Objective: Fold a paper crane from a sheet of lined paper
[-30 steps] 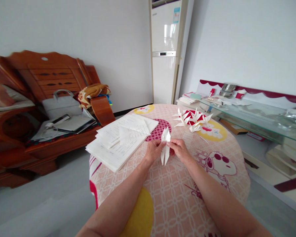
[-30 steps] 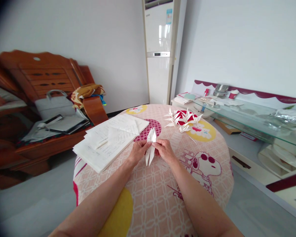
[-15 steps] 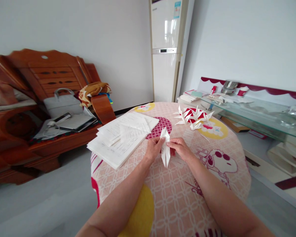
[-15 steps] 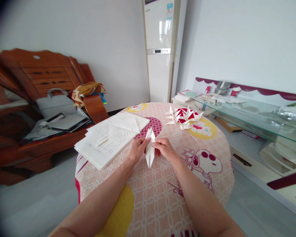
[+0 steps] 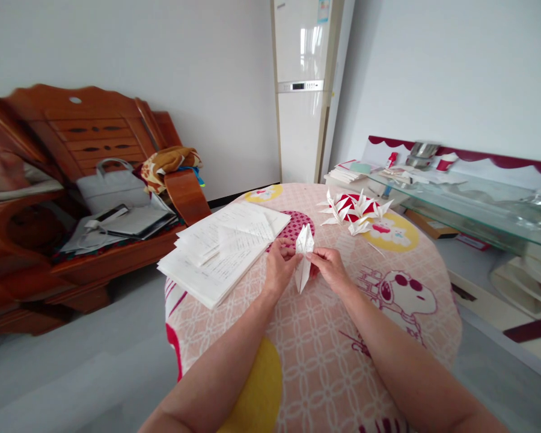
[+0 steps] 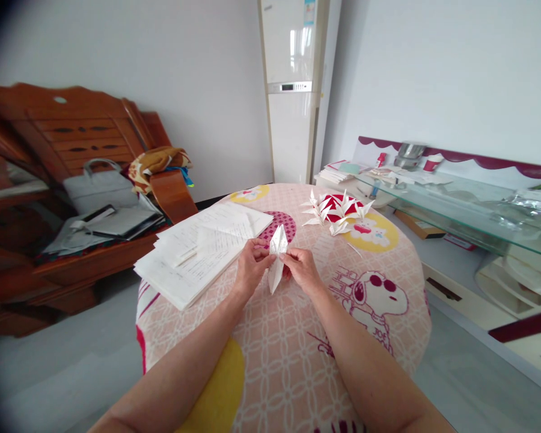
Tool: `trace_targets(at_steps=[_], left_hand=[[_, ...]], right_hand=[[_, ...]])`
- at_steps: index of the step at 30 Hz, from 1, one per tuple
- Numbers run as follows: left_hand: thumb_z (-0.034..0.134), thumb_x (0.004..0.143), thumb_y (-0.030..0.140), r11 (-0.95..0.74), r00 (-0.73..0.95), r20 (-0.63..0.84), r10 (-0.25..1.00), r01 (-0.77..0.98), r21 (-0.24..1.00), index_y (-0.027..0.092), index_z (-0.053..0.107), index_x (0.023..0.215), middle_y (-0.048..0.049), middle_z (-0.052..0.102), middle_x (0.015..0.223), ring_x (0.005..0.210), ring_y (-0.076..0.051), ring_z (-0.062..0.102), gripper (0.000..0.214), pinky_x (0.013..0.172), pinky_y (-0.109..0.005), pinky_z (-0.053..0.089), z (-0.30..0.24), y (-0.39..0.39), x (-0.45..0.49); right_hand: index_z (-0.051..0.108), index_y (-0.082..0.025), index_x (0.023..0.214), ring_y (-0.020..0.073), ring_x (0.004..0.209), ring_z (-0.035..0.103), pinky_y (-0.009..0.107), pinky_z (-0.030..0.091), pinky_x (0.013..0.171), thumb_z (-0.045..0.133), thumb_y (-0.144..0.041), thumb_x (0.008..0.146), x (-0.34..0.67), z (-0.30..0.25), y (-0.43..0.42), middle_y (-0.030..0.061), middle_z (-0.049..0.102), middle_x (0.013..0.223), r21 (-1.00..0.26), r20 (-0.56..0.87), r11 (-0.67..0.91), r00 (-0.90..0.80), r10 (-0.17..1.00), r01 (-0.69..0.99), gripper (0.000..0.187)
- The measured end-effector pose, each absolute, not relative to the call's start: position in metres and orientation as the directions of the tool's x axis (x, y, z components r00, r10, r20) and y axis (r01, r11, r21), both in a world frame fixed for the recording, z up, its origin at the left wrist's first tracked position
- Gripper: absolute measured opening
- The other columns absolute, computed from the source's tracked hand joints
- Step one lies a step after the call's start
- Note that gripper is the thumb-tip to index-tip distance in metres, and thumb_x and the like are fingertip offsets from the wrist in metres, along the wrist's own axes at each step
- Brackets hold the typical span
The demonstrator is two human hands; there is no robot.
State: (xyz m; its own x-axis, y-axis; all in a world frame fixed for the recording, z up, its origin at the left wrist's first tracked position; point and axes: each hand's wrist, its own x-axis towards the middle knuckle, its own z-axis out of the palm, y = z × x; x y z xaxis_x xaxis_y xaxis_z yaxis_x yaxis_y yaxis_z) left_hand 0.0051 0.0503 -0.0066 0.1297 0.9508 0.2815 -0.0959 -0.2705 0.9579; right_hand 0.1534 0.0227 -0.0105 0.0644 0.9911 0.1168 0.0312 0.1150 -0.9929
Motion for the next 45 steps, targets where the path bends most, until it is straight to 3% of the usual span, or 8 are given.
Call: trace_targets(at_steps=[7, 16, 22, 26, 33, 45], left_hand=[[0.075, 0.071, 0.023, -0.253, 0.145, 0.269, 0.952, -0.119, 0.960, 0.017, 0.060, 0.097, -0.0017, 0.069, 0.078, 0.067, -0.014, 0.065, 0.030, 0.062, -0.023, 0.047, -0.011, 0.053, 0.003], [0.079, 0.066, 0.029, -0.194, 0.164, 0.221, 0.961, -0.164, 0.967, 0.016, 0.061, 0.078, 0.0005, 0.065, 0.071, 0.063, -0.012, 0.060, 0.025, 0.060, -0.022, 0.045, -0.009, 0.054, 0.004], [0.074, 0.072, 0.036, -0.184, 0.208, 0.178, 0.962, 0.010, 0.983, 0.013, 0.066, 0.069, 0.0006, 0.061, 0.061, 0.053, -0.010, 0.050, 0.025, 0.052, -0.021, 0.036, -0.010, 0.054, 0.003], [0.071, 0.074, 0.032, -0.264, 0.165, 0.242, 0.956, 0.127, 0.956, 0.013, 0.063, 0.062, 0.0029, 0.055, 0.055, 0.050, -0.009, 0.044, 0.023, 0.049, -0.021, 0.031, -0.005, 0.051, 0.002], [0.066, 0.078, 0.024, -0.383, 0.113, 0.369, 0.923, 0.373, 0.845, 0.015, 0.060, 0.061, 0.0017, 0.057, 0.057, 0.053, -0.010, 0.050, 0.020, 0.052, -0.023, 0.032, 0.003, 0.038, 0.005], [0.061, 0.082, 0.021, -0.462, 0.151, 0.436, 0.887, 0.294, 0.837, 0.015, 0.062, 0.067, 0.0018, 0.058, 0.059, 0.054, -0.010, 0.050, 0.016, 0.053, -0.022, 0.036, 0.008, 0.037, 0.002]], right_hand=[[0.058, -0.021, 0.058, 0.0141, 0.043, 0.053, 0.025, 0.043, 0.041, 0.066, -0.049, 0.080, 0.151, -0.008, 0.020, -0.0020, 0.058, 0.048, -0.970, 0.213, 0.201, 0.079, 0.974, 0.137, 0.037], [0.057, -0.020, 0.060, 0.0137, 0.043, 0.053, 0.024, 0.043, 0.041, 0.063, -0.047, 0.081, 0.153, -0.010, 0.021, -0.0023, 0.057, 0.049, -0.957, 0.245, 0.226, 0.089, 0.965, 0.183, 0.035], [0.054, -0.020, 0.060, 0.0136, 0.043, 0.052, 0.024, 0.041, 0.040, 0.060, -0.045, 0.082, 0.155, -0.013, 0.023, -0.0023, 0.055, 0.050, -0.939, 0.255, 0.228, 0.078, 0.964, 0.256, 0.033], [0.055, -0.020, 0.061, 0.0144, 0.045, 0.054, 0.024, 0.042, 0.042, 0.056, -0.040, 0.082, 0.154, -0.012, 0.023, -0.0016, 0.056, 0.051, -0.931, 0.252, 0.226, 0.058, 0.966, 0.288, 0.029], [0.047, -0.021, 0.055, 0.0125, 0.045, 0.051, 0.023, 0.037, 0.045, 0.052, -0.033, 0.085, 0.149, -0.008, 0.017, -0.0019, 0.051, 0.048, -0.849, 0.366, 0.297, 0.081, 0.927, 0.437, 0.033], [0.057, -0.020, 0.063, 0.0151, 0.054, 0.060, 0.024, 0.048, 0.052, 0.049, -0.029, 0.090, 0.152, 0.005, 0.007, -0.0010, 0.060, 0.058, -0.927, 0.322, 0.316, 0.000, 0.947, 0.201, 0.029]])
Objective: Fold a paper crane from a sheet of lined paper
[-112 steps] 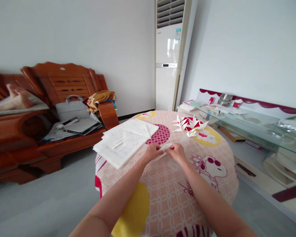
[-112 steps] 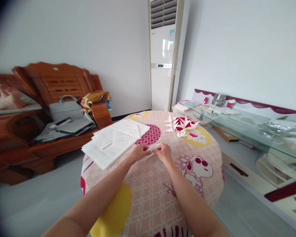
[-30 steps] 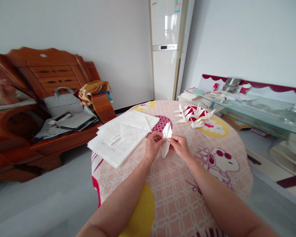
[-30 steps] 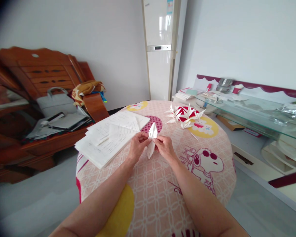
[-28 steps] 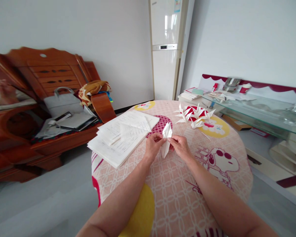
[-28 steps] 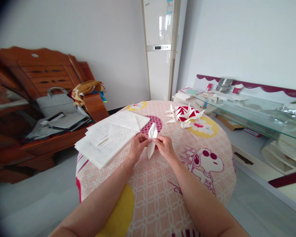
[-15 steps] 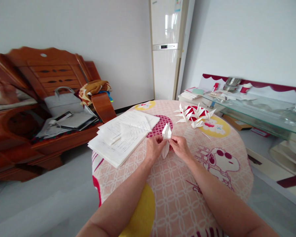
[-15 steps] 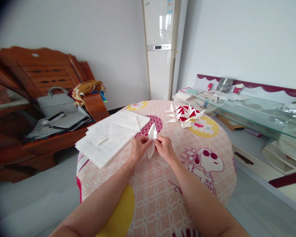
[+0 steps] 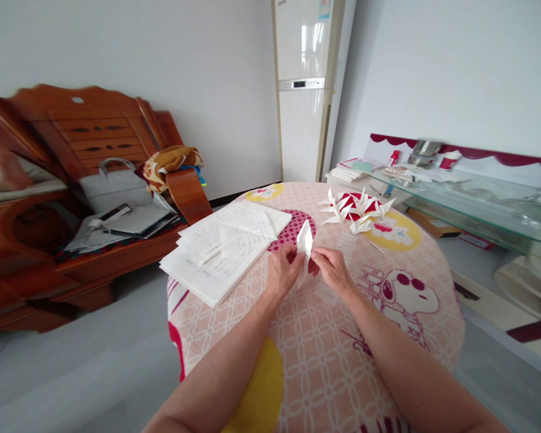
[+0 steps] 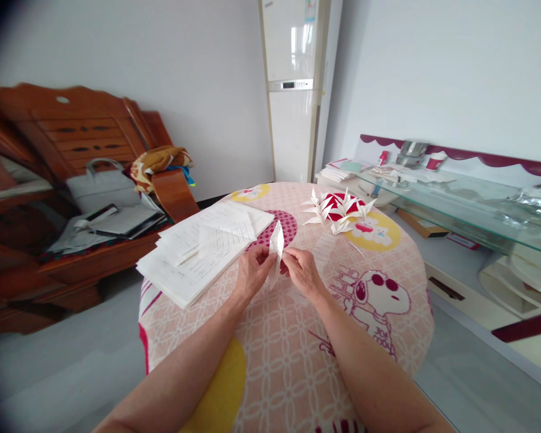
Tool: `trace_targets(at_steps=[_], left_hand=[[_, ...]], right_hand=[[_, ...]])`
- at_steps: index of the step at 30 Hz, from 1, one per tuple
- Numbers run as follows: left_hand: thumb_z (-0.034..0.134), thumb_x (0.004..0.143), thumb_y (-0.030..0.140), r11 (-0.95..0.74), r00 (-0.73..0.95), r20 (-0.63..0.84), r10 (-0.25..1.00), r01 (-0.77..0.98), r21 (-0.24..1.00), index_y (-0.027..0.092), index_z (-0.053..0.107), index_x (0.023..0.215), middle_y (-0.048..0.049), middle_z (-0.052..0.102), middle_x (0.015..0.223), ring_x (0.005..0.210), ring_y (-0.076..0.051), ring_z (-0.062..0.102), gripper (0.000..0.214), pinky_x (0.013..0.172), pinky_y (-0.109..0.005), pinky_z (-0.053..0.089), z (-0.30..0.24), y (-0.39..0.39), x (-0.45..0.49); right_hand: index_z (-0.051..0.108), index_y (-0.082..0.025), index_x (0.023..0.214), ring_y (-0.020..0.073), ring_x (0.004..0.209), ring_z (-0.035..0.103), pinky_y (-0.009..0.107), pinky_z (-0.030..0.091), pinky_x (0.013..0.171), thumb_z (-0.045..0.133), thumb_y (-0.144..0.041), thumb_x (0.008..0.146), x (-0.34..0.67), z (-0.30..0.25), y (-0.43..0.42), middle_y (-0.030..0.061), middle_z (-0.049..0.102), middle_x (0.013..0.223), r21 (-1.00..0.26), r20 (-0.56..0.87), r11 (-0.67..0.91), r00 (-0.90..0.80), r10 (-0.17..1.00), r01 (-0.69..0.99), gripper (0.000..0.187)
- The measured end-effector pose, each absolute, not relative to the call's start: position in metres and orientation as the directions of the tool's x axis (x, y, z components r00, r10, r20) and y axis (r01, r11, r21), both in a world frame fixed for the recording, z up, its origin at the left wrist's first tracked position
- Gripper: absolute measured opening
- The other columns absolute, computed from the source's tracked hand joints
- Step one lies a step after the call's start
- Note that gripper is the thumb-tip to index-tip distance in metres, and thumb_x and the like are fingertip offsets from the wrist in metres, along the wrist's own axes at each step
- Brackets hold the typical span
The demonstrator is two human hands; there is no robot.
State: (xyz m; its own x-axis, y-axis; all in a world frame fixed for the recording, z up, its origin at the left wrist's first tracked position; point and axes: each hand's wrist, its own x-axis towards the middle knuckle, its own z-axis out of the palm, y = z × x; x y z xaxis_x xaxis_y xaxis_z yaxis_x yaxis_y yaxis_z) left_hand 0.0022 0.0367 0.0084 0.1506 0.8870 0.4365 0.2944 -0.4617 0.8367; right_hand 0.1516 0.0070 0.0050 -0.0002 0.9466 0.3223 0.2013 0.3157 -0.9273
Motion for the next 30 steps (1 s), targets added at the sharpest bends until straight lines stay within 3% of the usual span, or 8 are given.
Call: trace_targets(at_steps=[9, 15, 22, 30], left_hand=[[0.065, 0.079, 0.025, -0.452, 0.143, 0.430, 0.891, 0.221, 0.864, 0.016, 0.063, 0.064, 0.0010, 0.059, 0.059, 0.052, -0.010, 0.047, 0.017, 0.052, -0.023, 0.034, 0.0114, 0.0346, 0.0026], [0.060, 0.083, 0.022, -0.479, 0.208, 0.436, 0.876, 0.251, 0.841, 0.016, 0.066, 0.072, -0.0001, 0.062, 0.063, 0.055, -0.011, 0.050, 0.013, 0.054, -0.023, 0.035, 0.0097, 0.0358, 0.0022], [0.049, 0.095, 0.033, -0.542, 0.299, 0.463, 0.834, 0.296, 0.786, 0.016, 0.059, 0.067, 0.0015, 0.052, 0.059, 0.056, -0.011, 0.046, 0.034, 0.054, -0.025, 0.030, 0.0092, 0.0347, 0.0001], [0.059, 0.089, 0.035, -0.541, 0.267, 0.481, 0.835, 0.242, 0.805, 0.016, 0.067, 0.073, -0.0009, 0.060, 0.064, 0.059, -0.013, 0.049, 0.026, 0.057, -0.024, 0.035, 0.0123, 0.0376, -0.0011]], right_hand=[[0.059, -0.020, 0.061, 0.0149, 0.054, 0.060, 0.025, 0.048, 0.053, 0.051, -0.029, 0.087, 0.1520, 0.0071, 0.0061, -0.0004, 0.061, 0.057, -0.934, 0.305, 0.294, 0.022, 0.952, 0.201, 0.028], [0.063, -0.019, 0.071, 0.0149, 0.055, 0.061, 0.024, 0.048, 0.053, 0.059, -0.038, 0.086, 0.1522, 0.0066, 0.0063, -0.0003, 0.062, 0.061, -0.941, 0.287, 0.277, 0.024, 0.958, 0.196, 0.025], [0.050, -0.020, 0.061, 0.0134, 0.053, 0.051, 0.023, 0.038, 0.049, 0.061, -0.036, 0.082, 0.1546, 0.0003, 0.0087, -0.0028, 0.050, 0.054, -0.880, 0.349, 0.302, 0.071, 0.934, 0.366, 0.028], [0.050, -0.020, 0.063, 0.0119, 0.054, 0.043, 0.024, 0.032, 0.050, 0.057, -0.036, 0.084, 0.1533, 0.0078, 0.0046, -0.0033, 0.046, 0.055, -0.809, 0.429, 0.379, 0.010, 0.903, 0.449, 0.028]])
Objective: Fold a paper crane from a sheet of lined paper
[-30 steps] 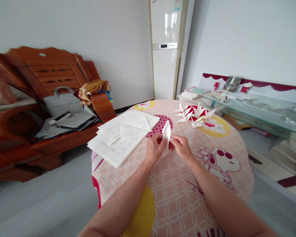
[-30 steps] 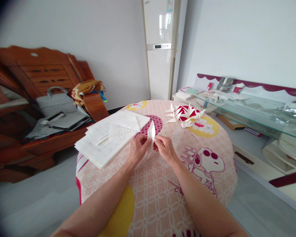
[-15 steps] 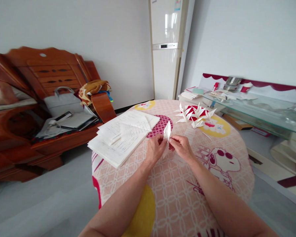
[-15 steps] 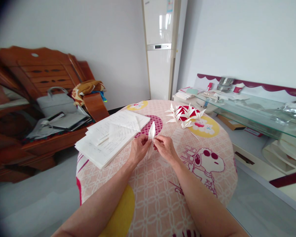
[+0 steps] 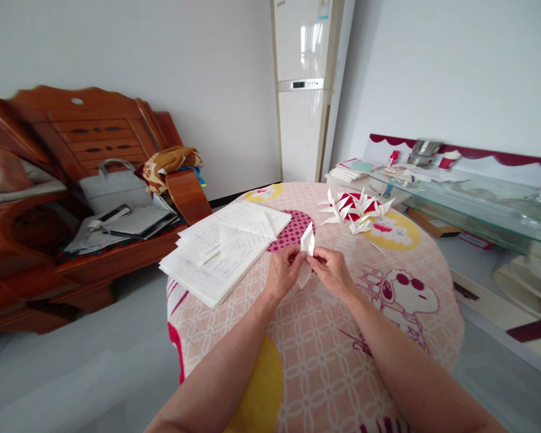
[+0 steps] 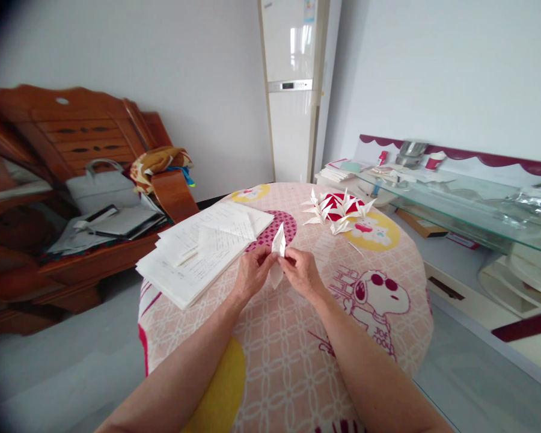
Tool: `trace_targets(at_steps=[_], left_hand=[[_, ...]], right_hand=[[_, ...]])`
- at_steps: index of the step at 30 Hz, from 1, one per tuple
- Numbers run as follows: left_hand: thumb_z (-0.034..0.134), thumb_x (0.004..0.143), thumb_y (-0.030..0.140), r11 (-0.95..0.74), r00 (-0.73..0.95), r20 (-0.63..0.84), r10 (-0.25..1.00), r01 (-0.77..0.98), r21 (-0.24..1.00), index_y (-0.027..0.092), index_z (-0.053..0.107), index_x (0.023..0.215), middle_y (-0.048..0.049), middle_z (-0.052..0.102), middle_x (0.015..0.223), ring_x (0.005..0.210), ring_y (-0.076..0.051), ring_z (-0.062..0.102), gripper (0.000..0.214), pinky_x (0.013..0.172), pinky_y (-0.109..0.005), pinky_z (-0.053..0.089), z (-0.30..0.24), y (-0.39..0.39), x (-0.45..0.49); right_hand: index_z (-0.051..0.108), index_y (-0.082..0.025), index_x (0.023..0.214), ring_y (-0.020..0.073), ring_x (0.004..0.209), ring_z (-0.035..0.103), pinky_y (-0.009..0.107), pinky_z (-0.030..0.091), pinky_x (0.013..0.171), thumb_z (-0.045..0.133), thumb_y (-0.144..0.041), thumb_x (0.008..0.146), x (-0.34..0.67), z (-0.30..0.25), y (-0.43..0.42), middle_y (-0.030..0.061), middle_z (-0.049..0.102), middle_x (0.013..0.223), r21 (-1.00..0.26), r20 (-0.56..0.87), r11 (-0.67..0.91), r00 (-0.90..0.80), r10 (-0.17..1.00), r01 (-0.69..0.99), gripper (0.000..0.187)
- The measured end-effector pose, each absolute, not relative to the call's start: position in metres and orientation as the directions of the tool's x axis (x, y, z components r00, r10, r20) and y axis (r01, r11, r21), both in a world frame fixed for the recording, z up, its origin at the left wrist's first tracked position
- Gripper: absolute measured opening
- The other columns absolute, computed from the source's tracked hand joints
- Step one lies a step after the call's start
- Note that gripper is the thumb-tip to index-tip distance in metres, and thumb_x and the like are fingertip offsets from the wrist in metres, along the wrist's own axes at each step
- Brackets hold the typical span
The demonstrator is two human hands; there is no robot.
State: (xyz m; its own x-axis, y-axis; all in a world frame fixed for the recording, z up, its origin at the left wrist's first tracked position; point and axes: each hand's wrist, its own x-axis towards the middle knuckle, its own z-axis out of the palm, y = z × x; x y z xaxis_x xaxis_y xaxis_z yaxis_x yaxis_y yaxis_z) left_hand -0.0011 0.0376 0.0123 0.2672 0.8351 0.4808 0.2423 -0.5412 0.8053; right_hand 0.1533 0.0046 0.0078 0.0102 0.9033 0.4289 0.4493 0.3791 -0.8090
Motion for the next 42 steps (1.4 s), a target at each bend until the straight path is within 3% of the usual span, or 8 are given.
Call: trace_targets(at_steps=[5, 10, 14, 18, 25, 36, 42], left_hand=[[0.068, 0.082, 0.040, -0.526, 0.207, 0.496, 0.843, 0.130, 0.841, 0.018, 0.065, 0.069, -0.0036, 0.064, 0.074, 0.073, -0.016, 0.055, 0.026, 0.063, -0.024, 0.041, 0.011, 0.043, -0.003], [0.070, 0.081, 0.046, -0.387, 0.343, 0.372, 0.863, -0.025, 0.922, 0.016, 0.054, 0.062, 0.0023, 0.048, 0.061, 0.057, -0.010, 0.041, 0.039, 0.054, -0.023, 0.031, 0.011, 0.046, -0.006], [0.072, 0.080, 0.045, -0.351, 0.347, 0.361, 0.866, -0.094, 0.932, 0.015, 0.058, 0.070, 0.0014, 0.053, 0.066, 0.060, -0.010, 0.045, 0.034, 0.057, -0.023, 0.035, 0.009, 0.045, -0.003], [0.075, 0.076, 0.045, -0.315, 0.298, 0.347, 0.889, -0.151, 0.937, 0.016, 0.059, 0.076, 0.0004, 0.058, 0.070, 0.063, -0.011, 0.051, 0.033, 0.060, -0.023, 0.039, 0.003, 0.045, 0.002], [0.074, 0.076, 0.041, -0.326, 0.245, 0.338, 0.909, -0.090, 0.941, 0.016, 0.065, 0.078, -0.0012, 0.064, 0.074, 0.066, -0.013, 0.056, 0.027, 0.062, -0.024, 0.043, -0.001, 0.048, 0.001], [0.078, 0.074, 0.041, -0.205, 0.346, 0.269, 0.899, -0.209, 0.956, 0.015, 0.062, 0.080, -0.0009, 0.065, 0.074, 0.066, -0.012, 0.058, 0.031, 0.064, -0.025, 0.046, 0.003, 0.047, -0.002], [0.077, 0.077, 0.038, -0.219, 0.346, 0.293, 0.891, -0.238, 0.946, 0.015, 0.059, 0.081, -0.0005, 0.063, 0.075, 0.068, -0.011, 0.058, 0.029, 0.065, -0.023, 0.046, 0.002, 0.047, 0.001]], right_hand=[[0.050, -0.020, 0.058, 0.0126, 0.054, 0.046, 0.024, 0.038, 0.051, 0.063, -0.040, 0.081, 0.154, 0.005, 0.007, -0.0035, 0.044, 0.054, -0.883, 0.376, 0.336, 0.066, 0.924, 0.327, 0.033], [0.063, -0.019, 0.064, 0.0141, 0.056, 0.053, 0.025, 0.043, 0.054, 0.072, -0.040, 0.072, 0.153, 0.010, 0.005, -0.0018, 0.057, 0.059, -0.966, 0.255, 0.247, 0.104, 0.961, 0.082, 0.024], [0.067, -0.018, 0.066, 0.0141, 0.057, 0.055, 0.025, 0.045, 0.055, 0.074, -0.038, 0.070, 0.153, 0.012, 0.004, -0.0011, 0.060, 0.060, -0.973, 0.229, 0.230, 0.106, 0.968, 0.006, 0.021], [0.068, -0.018, 0.064, 0.0143, 0.056, 0.055, 0.026, 0.047, 0.055, 0.074, -0.039, 0.069, 0.153, 0.011, 0.005, -0.0009, 0.061, 0.058, -0.972, 0.237, 0.235, 0.139, 0.962, 0.030, 0.022], [0.068, -0.019, 0.063, 0.0145, 0.054, 0.054, 0.026, 0.047, 0.053, 0.073, -0.038, 0.071, 0.149, 0.014, 0.002, -0.0012, 0.058, 0.055, -0.948, 0.301, 0.275, 0.177, 0.937, 0.158, 0.020], [0.068, -0.018, 0.070, 0.0160, 0.058, 0.057, 0.028, 0.050, 0.057, 0.070, -0.040, 0.073, 0.151, 0.009, 0.003, -0.0003, 0.060, 0.061, -0.960, 0.268, 0.254, 0.122, 0.956, 0.117, 0.022], [0.069, -0.018, 0.071, 0.0147, 0.061, 0.054, 0.026, 0.043, 0.058, 0.067, -0.033, 0.081, 0.155, 0.007, 0.004, 0.0005, 0.060, 0.065, -0.846, 0.483, 0.419, 0.142, 0.864, 0.330, 0.018]])
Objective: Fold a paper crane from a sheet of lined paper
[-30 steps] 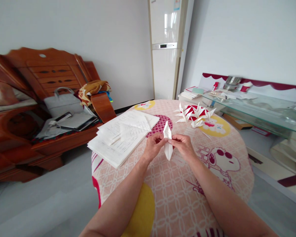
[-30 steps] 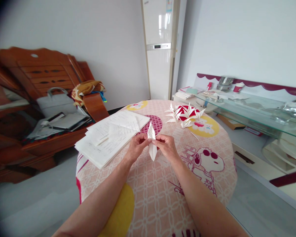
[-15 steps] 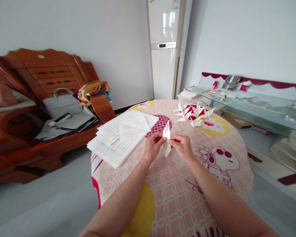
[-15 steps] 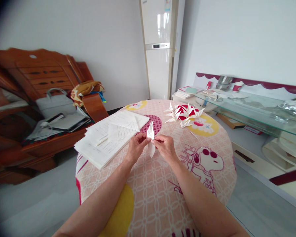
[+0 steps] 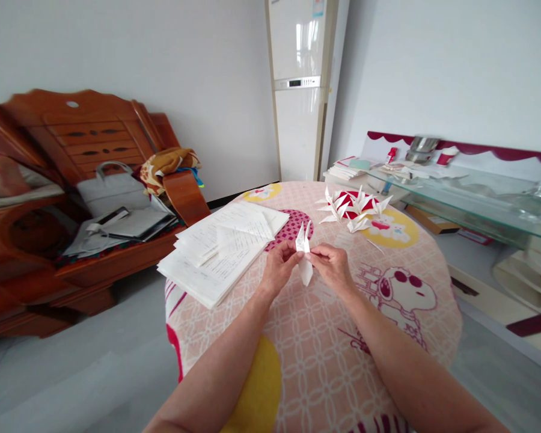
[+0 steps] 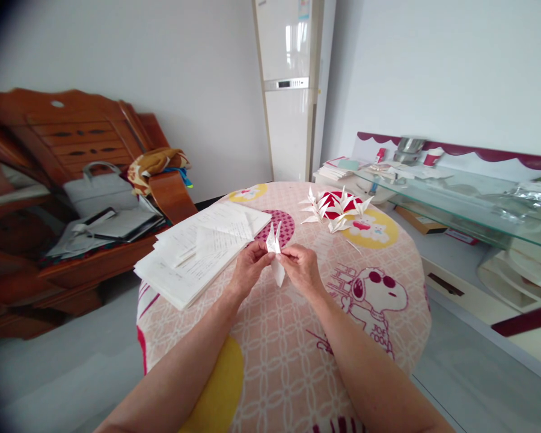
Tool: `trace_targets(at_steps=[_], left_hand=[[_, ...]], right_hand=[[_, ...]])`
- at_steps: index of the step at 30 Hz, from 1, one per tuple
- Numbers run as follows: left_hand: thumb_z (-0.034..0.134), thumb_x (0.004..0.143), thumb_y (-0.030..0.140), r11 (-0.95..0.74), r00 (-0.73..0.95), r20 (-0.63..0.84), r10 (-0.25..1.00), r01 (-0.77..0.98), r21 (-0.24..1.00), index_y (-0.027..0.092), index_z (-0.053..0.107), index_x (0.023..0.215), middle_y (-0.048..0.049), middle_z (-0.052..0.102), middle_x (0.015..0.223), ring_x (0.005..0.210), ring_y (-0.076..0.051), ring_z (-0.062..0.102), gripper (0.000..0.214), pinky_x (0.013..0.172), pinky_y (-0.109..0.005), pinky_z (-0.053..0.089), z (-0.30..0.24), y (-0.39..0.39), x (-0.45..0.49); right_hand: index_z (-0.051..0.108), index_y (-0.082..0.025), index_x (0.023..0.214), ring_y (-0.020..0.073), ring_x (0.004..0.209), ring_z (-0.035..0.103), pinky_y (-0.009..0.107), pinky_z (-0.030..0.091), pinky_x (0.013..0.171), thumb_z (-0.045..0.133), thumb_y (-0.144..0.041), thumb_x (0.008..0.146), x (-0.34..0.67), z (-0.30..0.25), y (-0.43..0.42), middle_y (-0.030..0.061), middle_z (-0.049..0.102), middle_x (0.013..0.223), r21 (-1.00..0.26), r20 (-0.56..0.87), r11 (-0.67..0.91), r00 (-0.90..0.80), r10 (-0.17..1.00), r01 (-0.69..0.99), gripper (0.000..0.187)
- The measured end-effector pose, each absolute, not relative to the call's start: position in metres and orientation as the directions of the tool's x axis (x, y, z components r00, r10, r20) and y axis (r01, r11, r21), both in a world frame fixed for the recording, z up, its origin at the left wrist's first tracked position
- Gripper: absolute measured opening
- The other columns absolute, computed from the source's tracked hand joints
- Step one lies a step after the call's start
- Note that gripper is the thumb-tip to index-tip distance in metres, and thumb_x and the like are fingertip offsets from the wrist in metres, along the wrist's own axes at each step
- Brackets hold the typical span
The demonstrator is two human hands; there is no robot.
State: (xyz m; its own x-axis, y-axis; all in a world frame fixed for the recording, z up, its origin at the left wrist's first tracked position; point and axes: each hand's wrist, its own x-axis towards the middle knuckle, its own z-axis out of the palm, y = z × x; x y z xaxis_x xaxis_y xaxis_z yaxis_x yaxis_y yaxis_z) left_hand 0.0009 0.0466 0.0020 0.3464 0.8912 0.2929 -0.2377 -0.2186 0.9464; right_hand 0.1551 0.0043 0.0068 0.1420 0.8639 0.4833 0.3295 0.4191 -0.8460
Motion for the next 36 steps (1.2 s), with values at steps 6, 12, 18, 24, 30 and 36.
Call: trace_targets(at_steps=[6, 12, 18, 24, 30, 36], left_hand=[[0.076, 0.078, 0.039, -0.247, 0.338, 0.310, 0.888, -0.219, 0.944, 0.015, 0.060, 0.081, 0.0002, 0.061, 0.075, 0.068, -0.011, 0.056, 0.029, 0.063, -0.021, 0.044, 0.000, 0.047, 0.001], [0.076, 0.079, 0.039, -0.267, 0.312, 0.318, 0.895, -0.197, 0.943, 0.016, 0.061, 0.083, 0.0002, 0.062, 0.075, 0.067, -0.011, 0.057, 0.027, 0.063, -0.022, 0.045, -0.004, 0.048, 0.002], [0.077, 0.077, 0.037, -0.274, 0.301, 0.323, 0.897, -0.193, 0.942, 0.015, 0.062, 0.080, 0.0008, 0.062, 0.071, 0.064, -0.011, 0.057, 0.027, 0.060, -0.021, 0.044, -0.004, 0.048, 0.003], [0.077, 0.078, 0.033, -0.245, 0.272, 0.317, 0.909, -0.267, 0.932, 0.015, 0.062, 0.084, -0.0004, 0.067, 0.074, 0.065, -0.012, 0.063, 0.024, 0.061, -0.022, 0.047, 0.003, 0.039, 0.007], [0.078, 0.075, 0.027, -0.242, 0.207, 0.316, 0.926, -0.317, 0.917, 0.016, 0.067, 0.092, -0.0010, 0.071, 0.079, 0.069, -0.013, 0.065, 0.024, 0.066, -0.022, 0.049, 0.005, 0.034, 0.012], [0.081, 0.068, 0.023, -0.202, 0.137, 0.256, 0.957, -0.319, 0.926, 0.015, 0.067, 0.085, -0.0010, 0.072, 0.077, 0.066, -0.012, 0.065, 0.024, 0.064, -0.022, 0.049, 0.004, 0.035, 0.012]], right_hand=[[0.069, -0.019, 0.069, 0.0154, 0.066, 0.056, 0.027, 0.043, 0.063, 0.065, -0.026, 0.082, 0.157, 0.011, 0.004, 0.0015, 0.061, 0.067, -0.746, 0.604, 0.512, 0.108, 0.790, 0.427, 0.016], [0.067, -0.019, 0.069, 0.0151, 0.063, 0.056, 0.026, 0.043, 0.058, 0.067, -0.027, 0.078, 0.155, 0.010, 0.006, 0.0012, 0.063, 0.067, -0.800, 0.552, 0.476, 0.136, 0.822, 0.366, 0.012], [0.065, -0.018, 0.066, 0.0139, 0.054, 0.054, 0.025, 0.043, 0.053, 0.070, -0.031, 0.070, 0.152, 0.012, 0.006, -0.0010, 0.061, 0.058, -0.922, 0.369, 0.336, 0.176, 0.913, 0.191, 0.014], [0.067, -0.017, 0.068, 0.0149, 0.056, 0.057, 0.027, 0.047, 0.055, 0.072, -0.033, 0.068, 0.152, 0.013, 0.006, 0.0001, 0.063, 0.061, -0.964, 0.267, 0.261, 0.192, 0.944, 0.057, 0.016], [0.072, -0.018, 0.075, 0.0154, 0.063, 0.061, 0.027, 0.048, 0.061, 0.072, -0.029, 0.070, 0.150, 0.015, 0.005, 0.0024, 0.071, 0.072, -0.949, 0.314, 0.313, 0.150, 0.937, 0.033, 0.013], [0.069, -0.018, 0.083, 0.0148, 0.059, 0.058, 0.025, 0.044, 0.056, 0.073, -0.028, 0.069, 0.147, 0.012, 0.005, -0.0003, 0.067, 0.065, -0.946, 0.325, 0.323, 0.147, 0.934, 0.041, 0.017]])
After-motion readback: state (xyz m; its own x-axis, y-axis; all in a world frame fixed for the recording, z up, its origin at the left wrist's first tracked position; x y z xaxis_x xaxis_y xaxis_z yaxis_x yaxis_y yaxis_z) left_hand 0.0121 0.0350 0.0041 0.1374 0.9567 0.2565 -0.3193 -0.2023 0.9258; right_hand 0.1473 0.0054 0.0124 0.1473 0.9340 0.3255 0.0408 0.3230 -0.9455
